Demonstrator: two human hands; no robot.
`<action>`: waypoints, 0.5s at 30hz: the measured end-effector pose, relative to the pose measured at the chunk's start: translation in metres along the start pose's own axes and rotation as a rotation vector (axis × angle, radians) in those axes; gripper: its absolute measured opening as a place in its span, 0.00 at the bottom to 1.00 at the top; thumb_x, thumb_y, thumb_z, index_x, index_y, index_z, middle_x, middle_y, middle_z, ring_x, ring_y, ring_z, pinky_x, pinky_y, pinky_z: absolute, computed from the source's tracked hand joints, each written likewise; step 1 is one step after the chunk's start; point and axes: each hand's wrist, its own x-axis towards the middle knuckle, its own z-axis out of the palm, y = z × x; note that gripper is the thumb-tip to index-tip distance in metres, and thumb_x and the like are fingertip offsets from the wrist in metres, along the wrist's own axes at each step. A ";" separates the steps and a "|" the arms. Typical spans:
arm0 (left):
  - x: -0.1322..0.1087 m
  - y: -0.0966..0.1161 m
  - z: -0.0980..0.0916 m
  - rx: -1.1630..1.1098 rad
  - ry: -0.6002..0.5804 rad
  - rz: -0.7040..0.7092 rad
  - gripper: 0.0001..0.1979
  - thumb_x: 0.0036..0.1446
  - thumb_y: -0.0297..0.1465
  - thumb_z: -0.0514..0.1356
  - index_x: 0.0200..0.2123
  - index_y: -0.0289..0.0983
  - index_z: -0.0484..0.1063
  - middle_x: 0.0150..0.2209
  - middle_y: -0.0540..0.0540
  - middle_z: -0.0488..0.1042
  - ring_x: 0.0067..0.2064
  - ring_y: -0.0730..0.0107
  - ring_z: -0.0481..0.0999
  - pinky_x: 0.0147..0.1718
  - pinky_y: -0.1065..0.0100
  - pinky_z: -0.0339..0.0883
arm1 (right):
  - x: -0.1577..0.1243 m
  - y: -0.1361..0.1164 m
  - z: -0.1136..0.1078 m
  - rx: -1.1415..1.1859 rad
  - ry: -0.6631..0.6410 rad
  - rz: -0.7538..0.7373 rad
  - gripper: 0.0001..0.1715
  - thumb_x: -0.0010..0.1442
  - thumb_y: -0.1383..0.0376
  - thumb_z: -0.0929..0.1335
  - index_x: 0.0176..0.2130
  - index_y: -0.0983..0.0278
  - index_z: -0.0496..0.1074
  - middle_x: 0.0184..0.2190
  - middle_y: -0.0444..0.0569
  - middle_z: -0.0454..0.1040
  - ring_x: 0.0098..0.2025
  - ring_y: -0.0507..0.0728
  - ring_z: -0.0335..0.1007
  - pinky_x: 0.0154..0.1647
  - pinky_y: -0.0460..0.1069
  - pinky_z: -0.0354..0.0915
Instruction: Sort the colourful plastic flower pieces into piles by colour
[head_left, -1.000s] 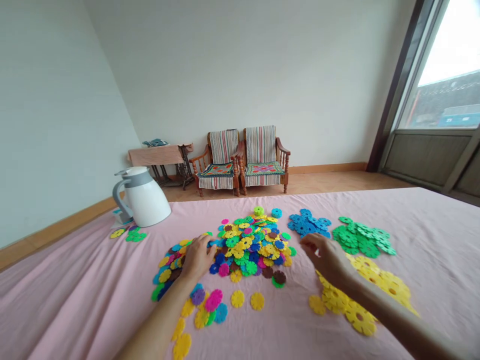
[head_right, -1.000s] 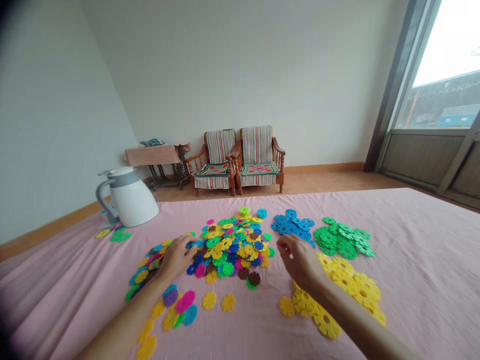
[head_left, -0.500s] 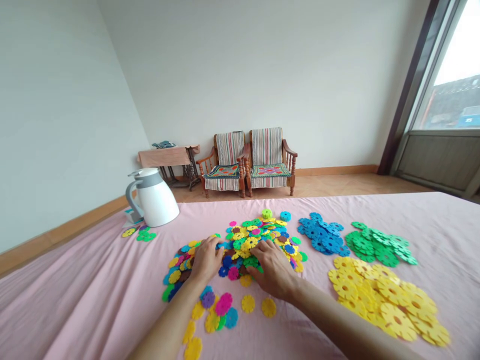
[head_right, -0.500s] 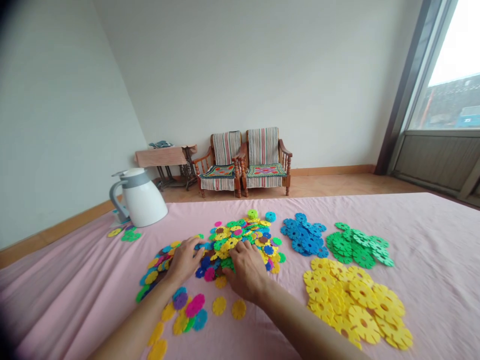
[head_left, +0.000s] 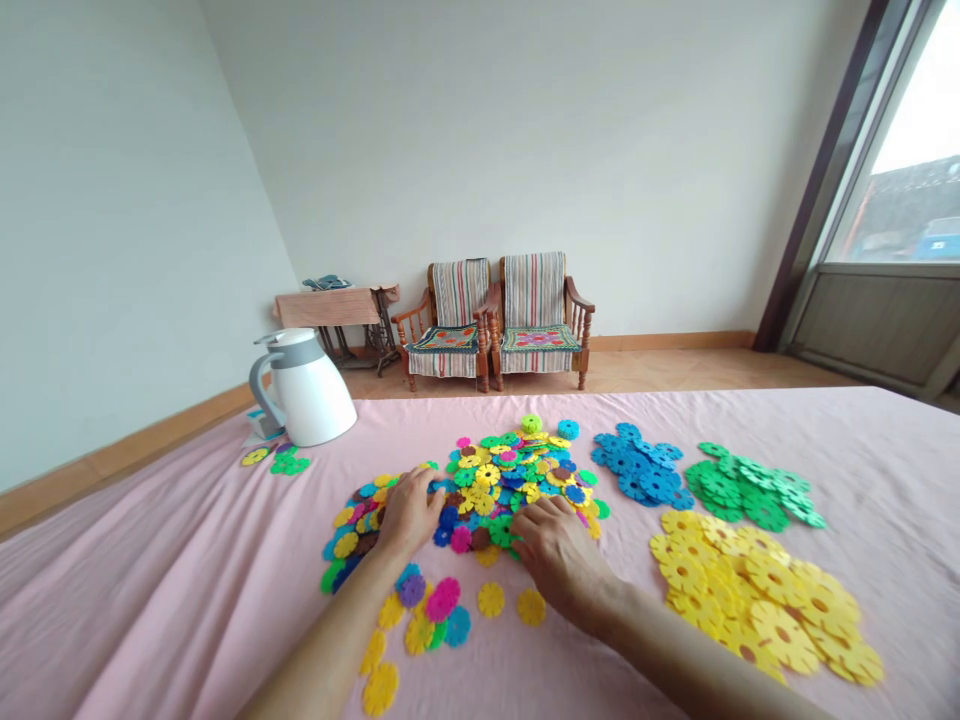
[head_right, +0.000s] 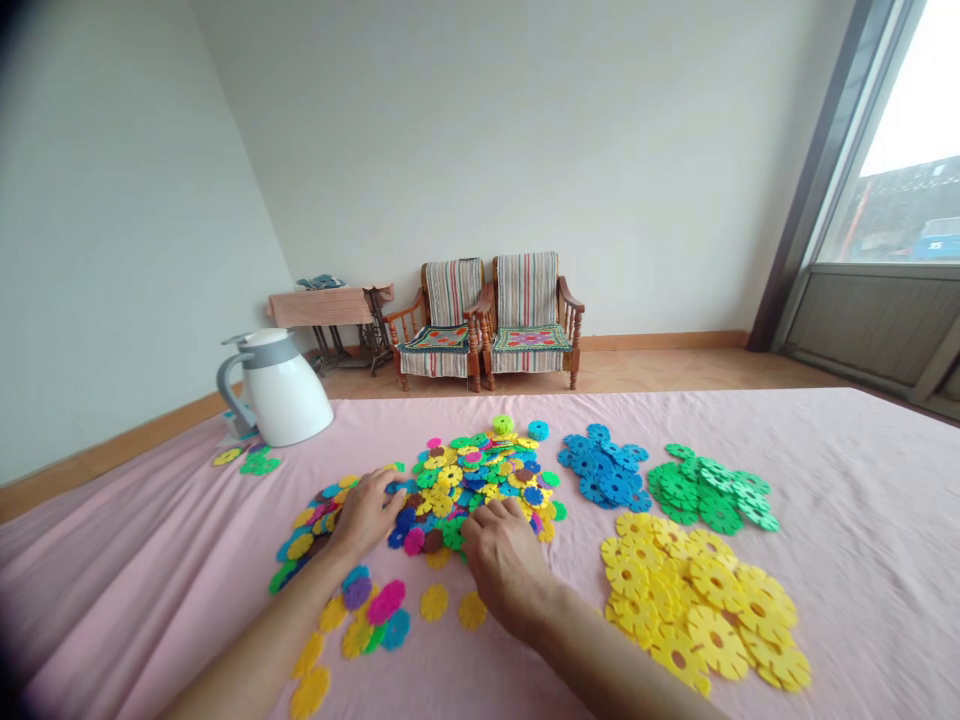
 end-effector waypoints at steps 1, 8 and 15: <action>0.000 0.000 0.000 -0.010 0.005 -0.005 0.08 0.54 0.26 0.55 0.37 0.37 0.72 0.40 0.44 0.76 0.44 0.62 0.73 0.46 0.63 0.65 | -0.003 0.001 0.001 -0.023 0.000 -0.011 0.12 0.63 0.70 0.61 0.29 0.63 0.69 0.29 0.46 0.72 0.33 0.54 0.63 0.36 0.49 0.53; 0.004 -0.007 -0.018 0.038 0.117 -0.088 0.09 0.55 0.28 0.53 0.35 0.38 0.72 0.38 0.47 0.77 0.42 0.64 0.75 0.44 0.66 0.65 | -0.007 -0.006 -0.002 0.087 0.045 0.049 0.10 0.60 0.61 0.66 0.43 0.60 0.70 0.40 0.48 0.74 0.42 0.59 0.64 0.44 0.52 0.56; 0.005 -0.034 -0.029 0.225 0.084 -0.266 0.09 0.55 0.31 0.53 0.35 0.40 0.73 0.38 0.46 0.78 0.41 0.60 0.75 0.38 0.65 0.64 | -0.006 -0.004 0.008 0.085 0.021 -0.017 0.11 0.65 0.63 0.61 0.44 0.59 0.71 0.39 0.48 0.75 0.41 0.58 0.66 0.43 0.53 0.58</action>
